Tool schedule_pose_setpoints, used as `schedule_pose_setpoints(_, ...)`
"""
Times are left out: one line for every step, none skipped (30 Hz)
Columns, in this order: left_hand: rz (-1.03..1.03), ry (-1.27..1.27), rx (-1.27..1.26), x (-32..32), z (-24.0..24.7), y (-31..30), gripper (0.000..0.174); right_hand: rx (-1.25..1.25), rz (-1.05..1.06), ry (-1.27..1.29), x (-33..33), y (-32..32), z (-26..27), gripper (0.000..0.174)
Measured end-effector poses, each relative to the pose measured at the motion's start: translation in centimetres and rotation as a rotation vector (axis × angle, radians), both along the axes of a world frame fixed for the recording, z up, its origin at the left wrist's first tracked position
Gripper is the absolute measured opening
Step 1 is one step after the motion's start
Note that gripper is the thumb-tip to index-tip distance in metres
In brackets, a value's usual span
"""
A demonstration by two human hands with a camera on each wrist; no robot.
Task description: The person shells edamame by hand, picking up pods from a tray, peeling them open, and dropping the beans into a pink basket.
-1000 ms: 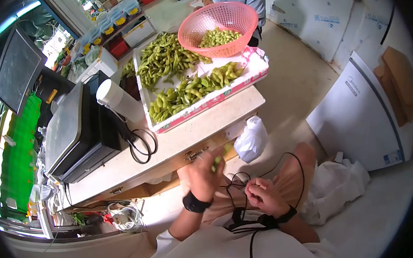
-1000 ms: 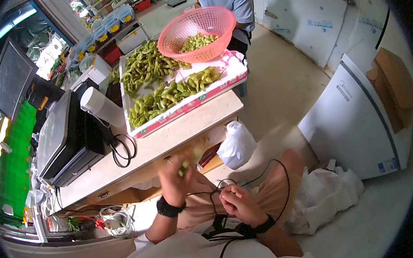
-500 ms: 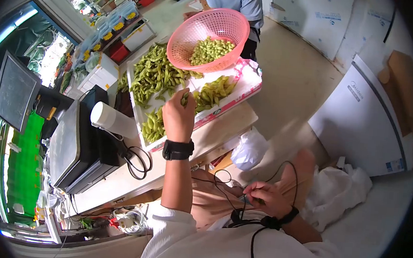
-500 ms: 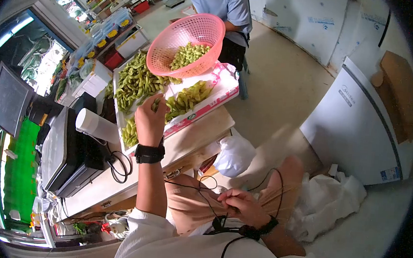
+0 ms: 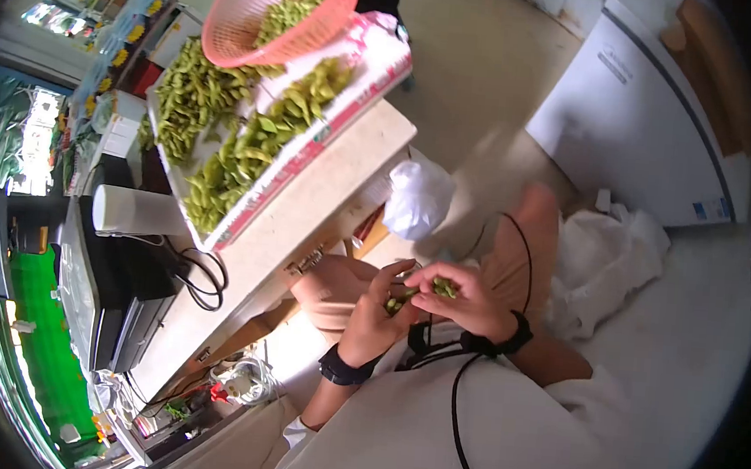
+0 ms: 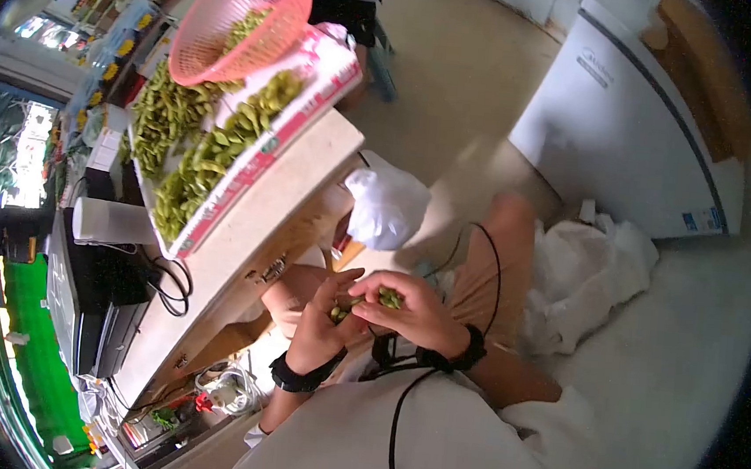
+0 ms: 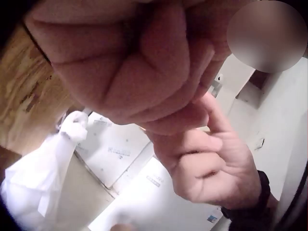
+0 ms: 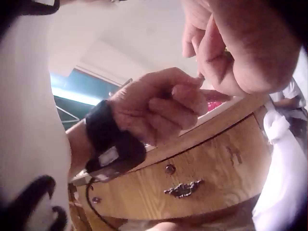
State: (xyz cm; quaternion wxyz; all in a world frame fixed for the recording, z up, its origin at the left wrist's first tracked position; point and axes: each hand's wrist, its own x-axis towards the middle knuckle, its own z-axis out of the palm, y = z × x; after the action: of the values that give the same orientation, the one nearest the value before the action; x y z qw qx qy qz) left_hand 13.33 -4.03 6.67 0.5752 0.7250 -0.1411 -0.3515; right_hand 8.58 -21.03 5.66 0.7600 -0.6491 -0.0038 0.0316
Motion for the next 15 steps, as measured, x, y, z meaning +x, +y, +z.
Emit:
schedule_pose_setpoints(0.012,0.01,-0.045,-0.5,-0.8,0.1,0.05,-0.004,0.03,0.013,0.0,0.2,0.1,0.014)
schedule_pose_setpoints(0.028,0.019,-0.086,-1.0,-1.3,0.4,0.052,-0.004,0.062,0.024,-0.1,0.5,0.0,0.015)
schedule_pose_setpoints(0.028,0.035,-0.076,-1.3,-1.4,0.7,0.052,0.007,0.061,0.04,-0.4,0.8,-0.6,0.015)
schedule_pose_setpoints(0.023,0.057,-0.073,-1.2,-1.4,0.9,0.052,0.014,0.046,0.065,-0.6,1.1,-1.4,0.016)
schedule_pose_setpoints(0.017,0.081,-0.071,-1.3,-1.4,0.9,0.053,0.021,0.031,0.09,-0.7,1.3,-1.9,0.017)
schedule_pose_setpoints(0.053,0.156,-0.16,-1.4,-1.6,1.0,0.051,-0.018,0.039,0.093,-0.8,1.1,-1.7,0.015)
schedule_pose_setpoints(0.051,0.162,-0.157,-1.5,-1.6,1.0,0.051,-0.015,0.036,0.099,-0.9,1.1,-1.8,0.015)
schedule_pose_setpoints(0.04,0.206,-0.18,-1.4,-1.3,1.0,0.05,0.138,0.065,0.157,-1.0,1.2,-1.9,0.014)
schedule_pose_setpoints(0.029,0.247,-0.206,-1.2,-1.0,1.0,0.049,0.29,0.095,0.212,-1.0,1.2,-1.9,0.012)
schedule_pose_setpoints(-0.014,0.389,-0.23,-0.8,-0.5,1.3,0.046,0.312,0.084,0.205,-1.1,1.2,-2.3,0.01)
schedule_pose_setpoints(-0.016,0.393,-0.228,-0.7,-0.5,1.5,0.046,0.314,0.081,0.208,-1.1,1.0,-2.3,0.01)
schedule_pose_setpoints(0.012,0.449,-0.27,-0.6,-0.6,1.6,0.044,0.35,0.068,0.217,-1.0,0.6,-2.3,0.011)
schedule_pose_setpoints(0.041,0.504,-0.313,-0.6,-0.7,1.6,0.043,0.386,0.055,0.225,-0.9,0.3,-2.2,0.012)
schedule_pose_setpoints(0.081,0.505,-0.328,-0.6,-1.1,1.7,0.034,0.249,-0.024,0.158,-0.8,0.1,-2.2,0.014)
schedule_pose_setpoints(0.078,0.507,-0.326,-0.6,-1.3,1.8,0.034,0.25,-0.028,0.16,-0.8,-0.2,-2.0,0.014)
